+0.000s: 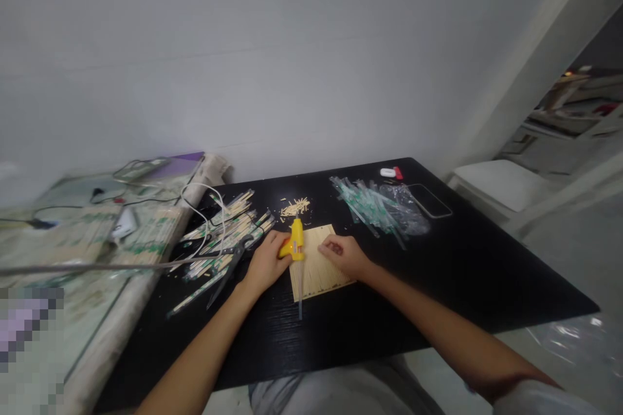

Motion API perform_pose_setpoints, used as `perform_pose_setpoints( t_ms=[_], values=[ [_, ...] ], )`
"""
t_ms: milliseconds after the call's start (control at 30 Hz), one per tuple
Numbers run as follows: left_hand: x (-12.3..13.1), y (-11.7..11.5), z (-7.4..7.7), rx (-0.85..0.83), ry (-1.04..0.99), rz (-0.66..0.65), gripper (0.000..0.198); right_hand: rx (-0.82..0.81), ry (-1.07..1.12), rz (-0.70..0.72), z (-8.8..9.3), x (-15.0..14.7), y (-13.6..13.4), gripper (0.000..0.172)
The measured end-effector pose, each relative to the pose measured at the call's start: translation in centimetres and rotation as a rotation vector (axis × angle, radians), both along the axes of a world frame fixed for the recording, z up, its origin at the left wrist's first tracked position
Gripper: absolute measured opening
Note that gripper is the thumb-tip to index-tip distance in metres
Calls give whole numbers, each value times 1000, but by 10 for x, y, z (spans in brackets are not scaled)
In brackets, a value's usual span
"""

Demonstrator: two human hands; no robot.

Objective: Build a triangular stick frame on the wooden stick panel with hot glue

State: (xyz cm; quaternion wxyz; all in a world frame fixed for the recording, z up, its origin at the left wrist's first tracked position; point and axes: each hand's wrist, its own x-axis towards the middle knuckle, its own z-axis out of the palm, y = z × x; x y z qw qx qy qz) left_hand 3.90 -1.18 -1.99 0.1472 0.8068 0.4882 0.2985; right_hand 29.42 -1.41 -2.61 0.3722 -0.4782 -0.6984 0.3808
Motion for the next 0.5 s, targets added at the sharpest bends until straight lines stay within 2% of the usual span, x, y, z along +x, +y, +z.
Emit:
perform_pose_setpoints(
  t_ms=[167, 267, 400, 500],
  values=[
    [12, -5, -7, -14, -90, 12, 36, -328, 201, 156, 4, -20, -12, 37],
    [17, -8, -9, -16, -134, -1, 37, -457, 265, 180, 6, -29, -15, 40],
    [18, -9, -6, -16, -136, -10, 36, -491, 339, 119, 5, -33, -9, 38],
    [14, -8, -1, 75, -108, 27, 40, -464, 477, -43, 11, -26, 12, 31]
  ],
)
